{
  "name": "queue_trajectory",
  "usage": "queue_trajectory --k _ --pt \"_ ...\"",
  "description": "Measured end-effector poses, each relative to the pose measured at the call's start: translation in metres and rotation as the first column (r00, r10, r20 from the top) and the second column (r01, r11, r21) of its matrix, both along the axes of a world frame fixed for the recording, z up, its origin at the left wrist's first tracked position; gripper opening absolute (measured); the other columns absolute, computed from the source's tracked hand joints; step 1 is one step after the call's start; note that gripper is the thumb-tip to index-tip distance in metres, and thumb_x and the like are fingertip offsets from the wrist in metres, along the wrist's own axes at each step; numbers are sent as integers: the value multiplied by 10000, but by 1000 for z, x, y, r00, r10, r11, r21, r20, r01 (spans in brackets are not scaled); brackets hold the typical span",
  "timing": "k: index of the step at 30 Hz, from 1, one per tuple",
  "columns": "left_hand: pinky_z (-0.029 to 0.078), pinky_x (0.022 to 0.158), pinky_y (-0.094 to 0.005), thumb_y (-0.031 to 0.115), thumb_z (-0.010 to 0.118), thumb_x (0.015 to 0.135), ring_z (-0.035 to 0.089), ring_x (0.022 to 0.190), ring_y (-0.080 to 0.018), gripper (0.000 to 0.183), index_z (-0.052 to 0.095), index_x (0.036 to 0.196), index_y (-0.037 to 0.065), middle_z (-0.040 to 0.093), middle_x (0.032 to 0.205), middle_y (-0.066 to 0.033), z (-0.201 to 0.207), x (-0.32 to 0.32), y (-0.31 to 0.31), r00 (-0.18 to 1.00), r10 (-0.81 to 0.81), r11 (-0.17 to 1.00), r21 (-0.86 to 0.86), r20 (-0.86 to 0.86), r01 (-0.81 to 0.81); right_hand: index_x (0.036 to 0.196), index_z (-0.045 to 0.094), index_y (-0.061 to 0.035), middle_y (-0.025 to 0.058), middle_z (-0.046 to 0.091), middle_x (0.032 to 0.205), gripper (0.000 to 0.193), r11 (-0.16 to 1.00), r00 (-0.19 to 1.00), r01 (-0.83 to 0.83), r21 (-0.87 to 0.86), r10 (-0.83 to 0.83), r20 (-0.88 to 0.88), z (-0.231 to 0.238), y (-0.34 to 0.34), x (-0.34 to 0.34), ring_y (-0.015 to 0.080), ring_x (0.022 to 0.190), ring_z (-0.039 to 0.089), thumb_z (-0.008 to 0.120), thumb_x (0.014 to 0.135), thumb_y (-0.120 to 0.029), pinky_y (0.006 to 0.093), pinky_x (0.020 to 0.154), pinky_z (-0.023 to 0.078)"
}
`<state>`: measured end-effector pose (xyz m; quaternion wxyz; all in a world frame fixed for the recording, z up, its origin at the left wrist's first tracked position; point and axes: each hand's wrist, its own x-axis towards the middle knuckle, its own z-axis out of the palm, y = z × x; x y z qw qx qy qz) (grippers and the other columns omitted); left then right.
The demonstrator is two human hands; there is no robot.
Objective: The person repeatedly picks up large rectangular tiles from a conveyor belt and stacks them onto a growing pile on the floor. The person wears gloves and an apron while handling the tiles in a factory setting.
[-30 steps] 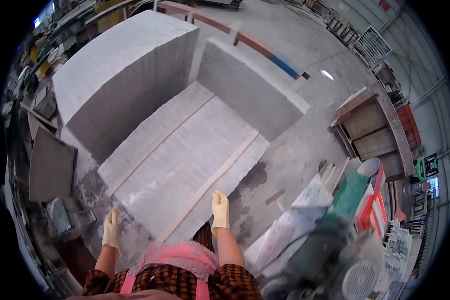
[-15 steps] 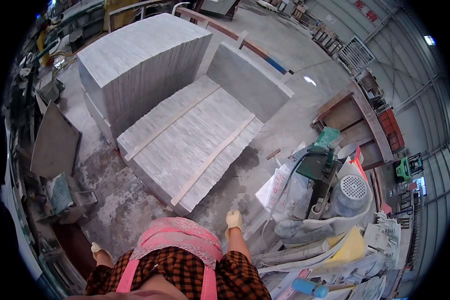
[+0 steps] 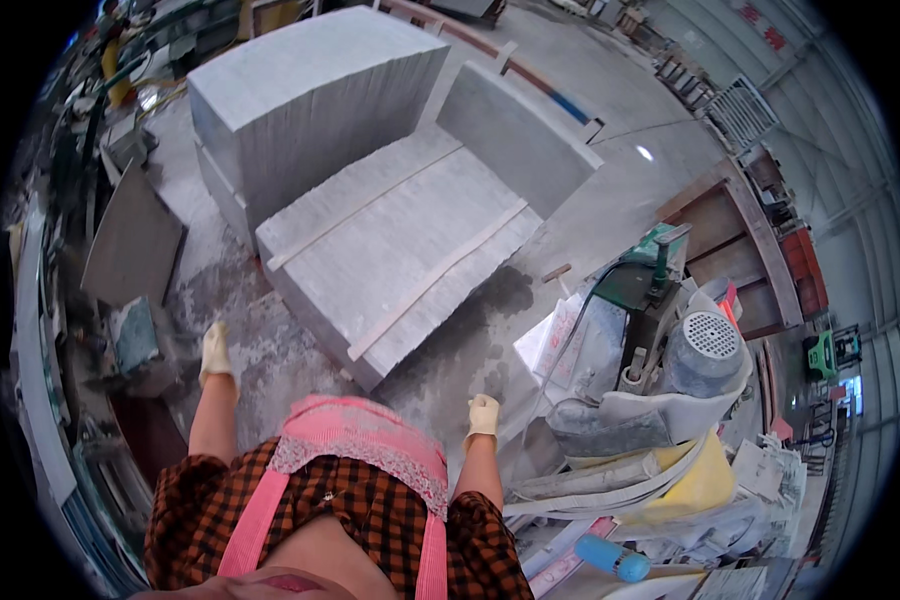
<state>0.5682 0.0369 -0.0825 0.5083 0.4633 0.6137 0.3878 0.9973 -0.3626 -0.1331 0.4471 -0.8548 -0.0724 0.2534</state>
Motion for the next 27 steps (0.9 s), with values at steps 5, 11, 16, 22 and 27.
queue_trajectory --k 5,11,16,22,27 --pt "403 905 -357 438 429 930 559 1079 -246 500 584 1166 26 618 1160 -118 -61 18 -24 996 84 983 -161 -19 -85 1005 685 8 106 711 859 348 977 994 -1 -211 -23 -111 -11 -47 -20 200 791 642 524 860 -264 357 735 483" --pt "443 814 -479 428 314 919 562 996 -488 592 639 970 -63 621 1017 -312 -140 -31 -63 929 82 993 -50 -362 -107 1158 591 14 116 692 955 376 921 961 -270 -282 238 -144 -7 -74 -20 220 881 655 510 910 -257 369 799 519" --pt "439 907 -447 407 330 912 578 1091 -426 565 628 1094 -37 628 1101 -285 -87 -38 -96 892 173 940 -200 -417 -276 1205 555 13 128 672 1044 387 989 914 7 -147 -66 -400 1 -60 -14 209 894 633 517 926 -253 326 750 503" --pt "417 885 -375 417 433 893 561 1009 -249 514 610 1119 -10 635 1075 -113 -81 -70 -137 894 367 881 -212 -259 -423 1224 566 -16 87 680 1014 397 987 916 -107 -121 50 -397 11 -18 -5 163 849 614 540 926 -276 292 701 464" --pt "426 827 -363 475 441 905 541 929 -164 460 643 1067 96 607 986 -36 -72 -98 -154 951 282 926 -222 -127 -305 1064 655 48 100 702 873 380 911 917 -396 -111 385 -107 7 10 -5 195 784 613 568 894 -280 356 761 478"
